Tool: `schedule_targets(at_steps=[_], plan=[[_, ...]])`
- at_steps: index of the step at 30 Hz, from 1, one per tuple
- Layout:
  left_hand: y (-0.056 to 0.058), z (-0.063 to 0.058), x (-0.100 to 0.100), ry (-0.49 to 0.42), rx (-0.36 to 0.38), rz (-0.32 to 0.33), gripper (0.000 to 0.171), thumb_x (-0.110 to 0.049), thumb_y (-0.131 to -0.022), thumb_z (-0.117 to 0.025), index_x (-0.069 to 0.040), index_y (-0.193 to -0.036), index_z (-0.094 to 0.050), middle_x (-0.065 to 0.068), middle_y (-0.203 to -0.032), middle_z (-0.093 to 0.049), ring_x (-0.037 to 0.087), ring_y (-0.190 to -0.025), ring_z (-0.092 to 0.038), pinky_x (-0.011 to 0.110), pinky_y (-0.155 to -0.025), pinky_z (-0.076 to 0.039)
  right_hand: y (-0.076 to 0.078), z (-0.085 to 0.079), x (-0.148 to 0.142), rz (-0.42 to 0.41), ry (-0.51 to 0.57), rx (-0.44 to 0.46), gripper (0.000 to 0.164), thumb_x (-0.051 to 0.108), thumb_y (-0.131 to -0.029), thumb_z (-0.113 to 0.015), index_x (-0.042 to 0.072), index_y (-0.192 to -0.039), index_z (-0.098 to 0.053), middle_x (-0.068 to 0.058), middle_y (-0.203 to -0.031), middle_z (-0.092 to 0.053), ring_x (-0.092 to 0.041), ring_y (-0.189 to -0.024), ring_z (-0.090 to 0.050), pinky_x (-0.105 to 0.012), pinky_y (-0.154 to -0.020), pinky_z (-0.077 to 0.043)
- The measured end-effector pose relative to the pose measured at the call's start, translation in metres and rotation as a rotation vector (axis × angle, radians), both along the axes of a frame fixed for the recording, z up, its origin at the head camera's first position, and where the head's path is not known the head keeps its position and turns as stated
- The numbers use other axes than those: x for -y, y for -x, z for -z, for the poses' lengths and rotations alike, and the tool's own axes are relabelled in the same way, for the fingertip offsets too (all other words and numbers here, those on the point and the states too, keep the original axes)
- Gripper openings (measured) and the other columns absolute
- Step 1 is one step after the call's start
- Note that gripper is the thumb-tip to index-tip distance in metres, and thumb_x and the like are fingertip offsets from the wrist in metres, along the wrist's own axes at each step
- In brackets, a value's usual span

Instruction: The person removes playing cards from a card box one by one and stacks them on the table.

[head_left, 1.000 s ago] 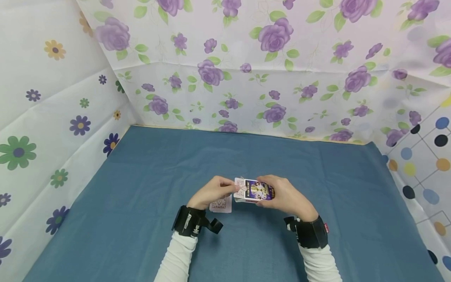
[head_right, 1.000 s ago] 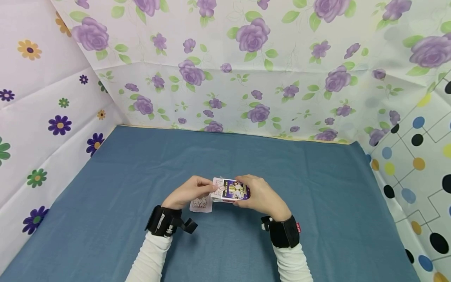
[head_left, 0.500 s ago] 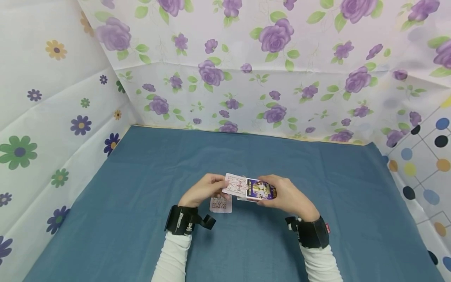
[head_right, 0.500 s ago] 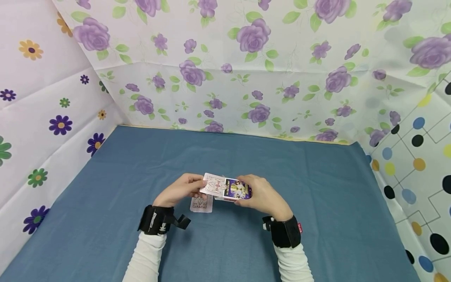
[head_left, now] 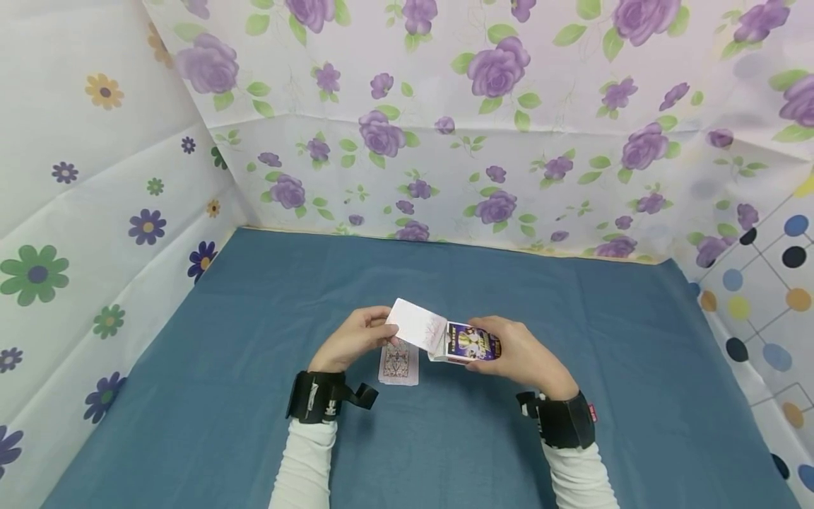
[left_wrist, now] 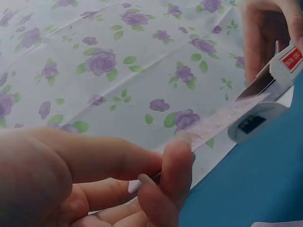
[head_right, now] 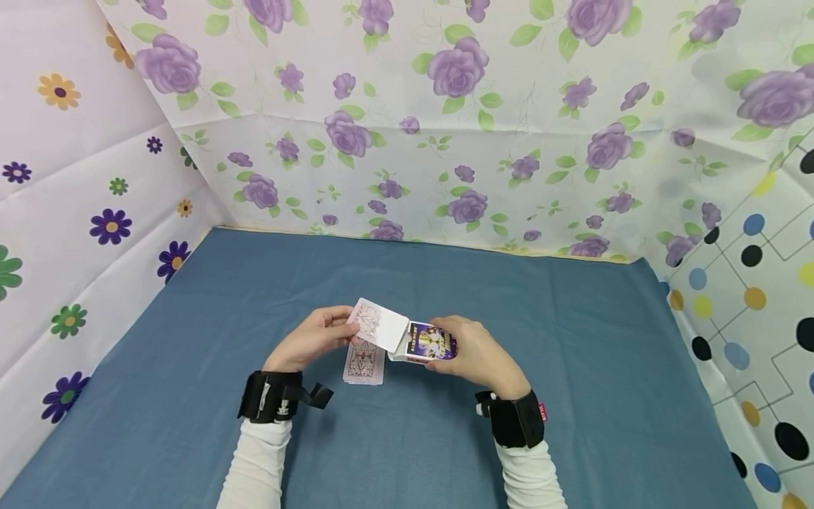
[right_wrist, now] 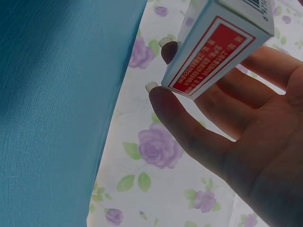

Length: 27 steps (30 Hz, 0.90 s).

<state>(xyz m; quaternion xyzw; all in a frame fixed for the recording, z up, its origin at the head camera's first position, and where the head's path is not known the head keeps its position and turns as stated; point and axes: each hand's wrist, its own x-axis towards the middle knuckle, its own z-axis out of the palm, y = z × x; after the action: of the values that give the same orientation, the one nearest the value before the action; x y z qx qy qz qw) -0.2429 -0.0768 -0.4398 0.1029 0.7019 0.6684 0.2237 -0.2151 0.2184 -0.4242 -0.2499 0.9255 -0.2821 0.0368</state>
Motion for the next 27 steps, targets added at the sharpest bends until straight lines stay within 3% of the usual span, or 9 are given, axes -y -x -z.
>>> schedule_targets(at_steps=[4,11,15,21,27], plan=[[0.001,0.0,0.005,0.015,0.0,-0.072,0.038,-0.006,-0.097,-0.055,0.005,-0.133,-0.052,-0.004,-0.092,-0.066,0.015,-0.084,-0.062,0.034,-0.085,-0.049,0.001,0.001,0.0,0.003,-0.001,0.001,0.062,0.027,-0.078,-0.082,0.004,-0.13,-0.058,-0.012,-0.123,-0.063,-0.015,-0.093,-0.058,-0.03,-0.076,-0.049],[0.004,0.005,0.01,0.054,0.018,-0.214,0.034,-0.014,-0.097,-0.058,0.0,-0.129,-0.059,-0.006,-0.086,-0.064,0.016,-0.077,-0.056,0.029,-0.071,-0.047,0.001,0.003,-0.001,0.001,-0.005,-0.008,0.062,0.027,-0.077,-0.082,0.003,-0.129,-0.059,-0.012,-0.122,-0.064,-0.015,-0.094,-0.058,-0.032,-0.078,-0.049],[0.007,0.013,0.011,0.124,0.02,-0.272,0.032,-0.016,-0.095,-0.062,-0.002,-0.123,-0.063,-0.005,-0.078,-0.064,0.016,-0.072,-0.056,0.03,-0.069,-0.046,0.001,0.003,-0.001,0.0,-0.01,-0.004,0.062,0.027,-0.077,-0.082,0.003,-0.13,-0.058,-0.012,-0.121,-0.064,-0.015,-0.093,-0.057,-0.031,-0.077,-0.049],[0.012,0.031,0.008,0.267,0.033,-0.328,0.029,-0.017,-0.091,-0.067,-0.002,-0.115,-0.067,-0.002,-0.071,-0.061,0.015,-0.066,-0.055,0.029,-0.066,-0.042,0.001,0.004,-0.001,0.008,-0.01,0.014,0.063,0.028,-0.078,-0.082,0.004,-0.13,-0.058,-0.012,-0.122,-0.064,-0.015,-0.092,-0.057,-0.031,-0.077,-0.049],[0.012,0.042,0.005,0.312,0.042,-0.355,0.027,-0.014,-0.091,-0.068,-0.002,-0.115,-0.067,0.002,-0.076,-0.061,0.016,-0.064,-0.053,0.029,-0.064,-0.039,0.001,0.004,-0.001,0.009,-0.017,0.009,0.063,0.028,-0.077,-0.082,0.003,-0.13,-0.058,-0.012,-0.121,-0.064,-0.015,-0.092,-0.058,-0.031,-0.076,-0.048]])
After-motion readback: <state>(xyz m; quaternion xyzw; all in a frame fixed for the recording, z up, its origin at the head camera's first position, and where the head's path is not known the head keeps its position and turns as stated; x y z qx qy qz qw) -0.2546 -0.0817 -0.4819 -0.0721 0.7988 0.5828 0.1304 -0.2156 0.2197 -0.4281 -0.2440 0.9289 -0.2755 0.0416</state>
